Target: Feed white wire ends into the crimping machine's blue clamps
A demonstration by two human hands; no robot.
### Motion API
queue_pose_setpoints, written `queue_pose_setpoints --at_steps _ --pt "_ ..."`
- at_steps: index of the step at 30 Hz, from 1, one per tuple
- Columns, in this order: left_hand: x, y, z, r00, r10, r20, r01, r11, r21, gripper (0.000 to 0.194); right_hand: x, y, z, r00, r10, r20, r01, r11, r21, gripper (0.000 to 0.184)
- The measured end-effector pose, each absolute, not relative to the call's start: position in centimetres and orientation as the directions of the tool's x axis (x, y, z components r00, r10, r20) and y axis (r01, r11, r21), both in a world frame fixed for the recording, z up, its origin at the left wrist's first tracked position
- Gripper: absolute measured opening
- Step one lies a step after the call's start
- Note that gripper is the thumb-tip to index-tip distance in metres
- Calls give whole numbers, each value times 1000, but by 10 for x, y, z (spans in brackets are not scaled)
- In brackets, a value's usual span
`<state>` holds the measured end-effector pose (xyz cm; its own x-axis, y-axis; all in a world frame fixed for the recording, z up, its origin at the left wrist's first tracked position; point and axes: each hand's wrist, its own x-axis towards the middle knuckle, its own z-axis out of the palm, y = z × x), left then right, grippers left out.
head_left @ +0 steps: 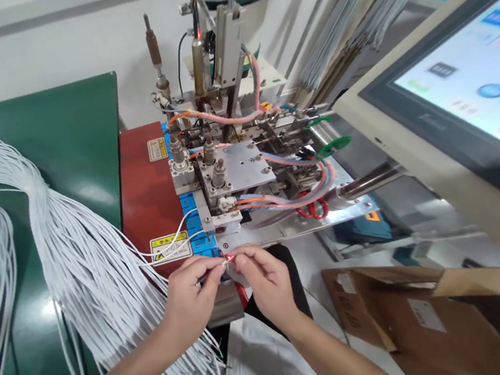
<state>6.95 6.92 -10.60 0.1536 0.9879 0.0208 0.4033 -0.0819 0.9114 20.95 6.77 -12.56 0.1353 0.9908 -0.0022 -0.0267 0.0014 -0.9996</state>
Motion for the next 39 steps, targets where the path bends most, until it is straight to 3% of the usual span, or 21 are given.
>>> queue_pose_setpoints --at_steps 4,8,11,16,18,24,33,39 --pt "70 70 -105 179 984 -14 334 -47 941 19 213 68 -124 55 988 141 104 135 -985 8" --pt "70 71 -104 175 974 -145 308 86 948 17 227 82 -112 -206 962 182 168 218 -962 11" --pt "69 72 -104 205 973 -108 361 28 932 16 232 87 -109 -292 942 167 171 223 -960 10" --pt "68 72 -107 168 985 -42 354 -20 935 19 218 77 -118 10 1000 1 12 1 -1000 13" --pt "67 72 -108 147 988 -47 347 -7 938 18 211 72 -121 85 996 -8 -13 -6 -1000 11" --pt "69 71 -111 124 991 -43 331 0 944 18 205 71 -119 87 995 43 80 36 -996 10" --pt "76 65 -118 -18 998 -64 215 66 974 10 191 69 -119 170 970 -172 -177 -142 -974 10" --pt "73 66 -122 6 996 -85 219 82 972 12 197 70 -123 146 988 -40 -33 -36 -999 10"
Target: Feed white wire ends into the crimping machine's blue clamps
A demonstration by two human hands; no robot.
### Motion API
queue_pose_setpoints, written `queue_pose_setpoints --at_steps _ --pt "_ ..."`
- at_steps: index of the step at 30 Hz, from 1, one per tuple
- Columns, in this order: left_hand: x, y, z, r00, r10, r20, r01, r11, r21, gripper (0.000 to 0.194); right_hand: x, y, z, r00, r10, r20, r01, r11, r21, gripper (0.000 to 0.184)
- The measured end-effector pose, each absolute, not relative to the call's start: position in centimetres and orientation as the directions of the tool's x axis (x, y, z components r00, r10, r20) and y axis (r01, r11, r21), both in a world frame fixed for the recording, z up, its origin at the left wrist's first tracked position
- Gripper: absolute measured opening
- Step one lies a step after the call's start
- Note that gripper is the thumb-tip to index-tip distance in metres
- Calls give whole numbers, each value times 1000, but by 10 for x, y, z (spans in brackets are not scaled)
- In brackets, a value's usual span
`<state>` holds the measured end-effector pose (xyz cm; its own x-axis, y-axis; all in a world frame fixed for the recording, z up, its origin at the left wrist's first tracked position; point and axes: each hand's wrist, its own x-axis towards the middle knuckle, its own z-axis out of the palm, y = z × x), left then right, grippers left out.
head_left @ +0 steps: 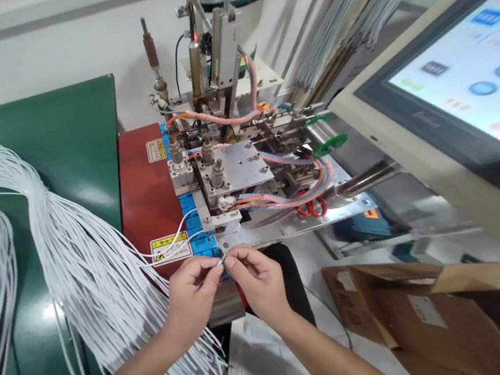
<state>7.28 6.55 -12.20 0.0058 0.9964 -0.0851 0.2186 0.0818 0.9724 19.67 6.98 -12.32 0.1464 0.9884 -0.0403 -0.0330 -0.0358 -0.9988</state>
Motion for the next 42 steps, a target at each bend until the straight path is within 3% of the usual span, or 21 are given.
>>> queue_pose_setpoints --at_steps 8,14,21,28,32,34,38,42 --pt "68 70 -119 120 984 -132 268 96 959 13 213 79 -113 -74 997 10 191 24 -981 12" --pt "71 67 -123 73 979 -191 193 174 966 16 206 74 -123 32 998 45 190 38 -981 11" --pt "70 66 -127 61 992 -109 213 93 973 15 202 72 -121 41 973 226 243 209 -947 9" --pt "65 71 -115 158 987 -15 333 -39 942 14 221 84 -106 -180 961 208 324 257 -910 11" --pt "63 75 -104 275 956 -97 466 -44 884 13 230 89 -97 -419 888 190 387 364 -847 11" --pt "65 75 -104 211 970 -119 443 14 896 11 226 87 -99 -349 916 195 369 326 -870 12" --pt "69 71 -112 47 990 -132 302 112 947 15 210 77 -116 -33 993 114 221 119 -968 21" --pt "69 68 -118 70 990 -121 286 96 953 16 205 71 -129 2 998 68 135 68 -989 18"
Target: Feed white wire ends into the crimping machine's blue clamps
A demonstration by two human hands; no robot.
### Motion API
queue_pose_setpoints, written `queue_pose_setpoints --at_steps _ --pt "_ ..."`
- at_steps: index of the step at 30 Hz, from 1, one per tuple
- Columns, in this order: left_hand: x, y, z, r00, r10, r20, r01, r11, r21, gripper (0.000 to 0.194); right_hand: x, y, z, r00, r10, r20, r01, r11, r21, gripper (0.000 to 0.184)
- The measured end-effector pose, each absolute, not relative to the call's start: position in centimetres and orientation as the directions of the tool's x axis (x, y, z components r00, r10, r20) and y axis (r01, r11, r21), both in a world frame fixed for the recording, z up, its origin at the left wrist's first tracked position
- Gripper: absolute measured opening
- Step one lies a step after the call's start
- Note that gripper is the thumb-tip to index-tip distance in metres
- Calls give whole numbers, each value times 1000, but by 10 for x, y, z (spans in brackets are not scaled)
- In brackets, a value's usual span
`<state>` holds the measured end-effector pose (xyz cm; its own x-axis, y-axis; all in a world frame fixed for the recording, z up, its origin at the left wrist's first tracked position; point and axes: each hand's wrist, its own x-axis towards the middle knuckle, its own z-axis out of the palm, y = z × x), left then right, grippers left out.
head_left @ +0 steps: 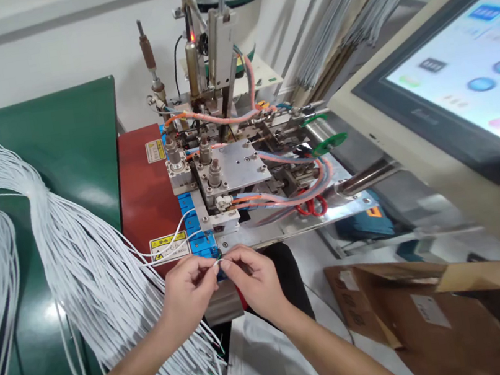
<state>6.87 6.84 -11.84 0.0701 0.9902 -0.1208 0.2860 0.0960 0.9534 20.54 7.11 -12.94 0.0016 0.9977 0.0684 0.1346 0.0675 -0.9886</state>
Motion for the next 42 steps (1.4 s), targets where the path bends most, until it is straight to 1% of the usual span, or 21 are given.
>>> queue_pose_setpoints --at_steps 3,5,7,11,14,19,22,26,33,35,37,40,42 --pt "67 69 -118 87 991 -98 322 65 945 15 209 73 -131 27 1000 -2 64 -4 -998 12" --pt "66 70 -117 93 991 -100 334 63 941 16 212 74 -129 19 999 -28 58 -29 -998 10" --pt "66 71 -116 114 988 -102 345 56 937 17 213 76 -126 2 1000 1 94 1 -996 11" --pt "65 73 -115 154 985 -84 394 17 919 18 215 75 -122 -20 990 139 255 140 -957 12" --pt "61 76 -112 186 978 -90 469 -8 883 17 216 76 -125 -30 986 166 338 167 -926 13" --pt "50 82 -111 245 967 -69 669 -117 734 16 217 83 -142 10 997 79 401 69 -913 15" --pt "46 84 -117 266 963 -46 723 -168 670 14 217 87 -149 -8 1000 28 438 29 -899 14" --pt "45 86 -125 277 961 -15 742 -204 638 13 216 89 -151 -40 999 -8 446 10 -895 13" --pt "48 89 -123 250 965 -76 792 -158 590 11 221 95 -156 -124 990 -68 406 -12 -914 13" --pt "48 90 -121 257 962 -89 794 -157 587 13 225 98 -156 -166 985 -47 438 31 -898 17" --pt "48 90 -120 263 961 -90 795 -163 584 14 226 100 -157 -179 984 -18 505 76 -860 23" --pt "48 90 -121 272 960 -68 789 -182 587 14 220 101 -161 -166 985 44 589 135 -797 29" --pt "48 89 -122 285 958 -42 787 -208 581 14 214 100 -167 -137 986 95 597 159 -786 32"
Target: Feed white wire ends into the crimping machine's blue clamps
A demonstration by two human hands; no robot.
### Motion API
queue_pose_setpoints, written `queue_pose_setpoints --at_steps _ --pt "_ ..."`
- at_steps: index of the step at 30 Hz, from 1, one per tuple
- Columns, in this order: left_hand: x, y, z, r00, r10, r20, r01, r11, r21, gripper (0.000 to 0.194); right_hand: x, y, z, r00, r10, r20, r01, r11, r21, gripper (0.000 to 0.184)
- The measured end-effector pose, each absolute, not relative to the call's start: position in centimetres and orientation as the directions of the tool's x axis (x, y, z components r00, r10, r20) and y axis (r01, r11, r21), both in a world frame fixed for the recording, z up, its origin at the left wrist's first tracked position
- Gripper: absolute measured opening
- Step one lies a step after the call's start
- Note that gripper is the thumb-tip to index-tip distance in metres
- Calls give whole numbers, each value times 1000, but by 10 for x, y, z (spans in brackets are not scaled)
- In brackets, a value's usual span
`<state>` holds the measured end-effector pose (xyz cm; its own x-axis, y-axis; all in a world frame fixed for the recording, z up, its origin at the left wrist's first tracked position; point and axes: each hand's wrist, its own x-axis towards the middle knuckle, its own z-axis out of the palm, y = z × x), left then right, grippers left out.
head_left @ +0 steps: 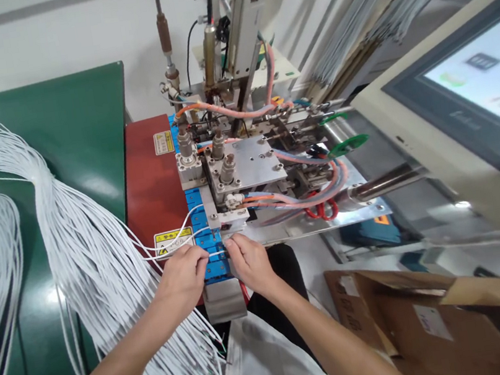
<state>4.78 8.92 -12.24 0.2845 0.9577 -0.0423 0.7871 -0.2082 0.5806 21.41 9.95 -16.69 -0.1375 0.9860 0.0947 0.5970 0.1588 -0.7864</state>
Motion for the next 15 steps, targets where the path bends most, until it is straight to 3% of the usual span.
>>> queue_pose_setpoints --at_steps 3,9,13,15 --pt "49 86 -122 308 951 -12 815 -258 520 17 207 97 -174 -71 991 111 569 131 -811 34" --pt "48 80 -118 384 920 82 886 -392 246 21 213 99 -174 -28 998 54 464 61 -884 36" --pt "38 74 -115 467 869 165 849 -493 192 28 223 100 -170 146 989 39 302 -7 -953 36" --pt "31 68 -109 530 839 127 804 -544 241 25 227 98 -168 177 984 33 245 -12 -970 37"
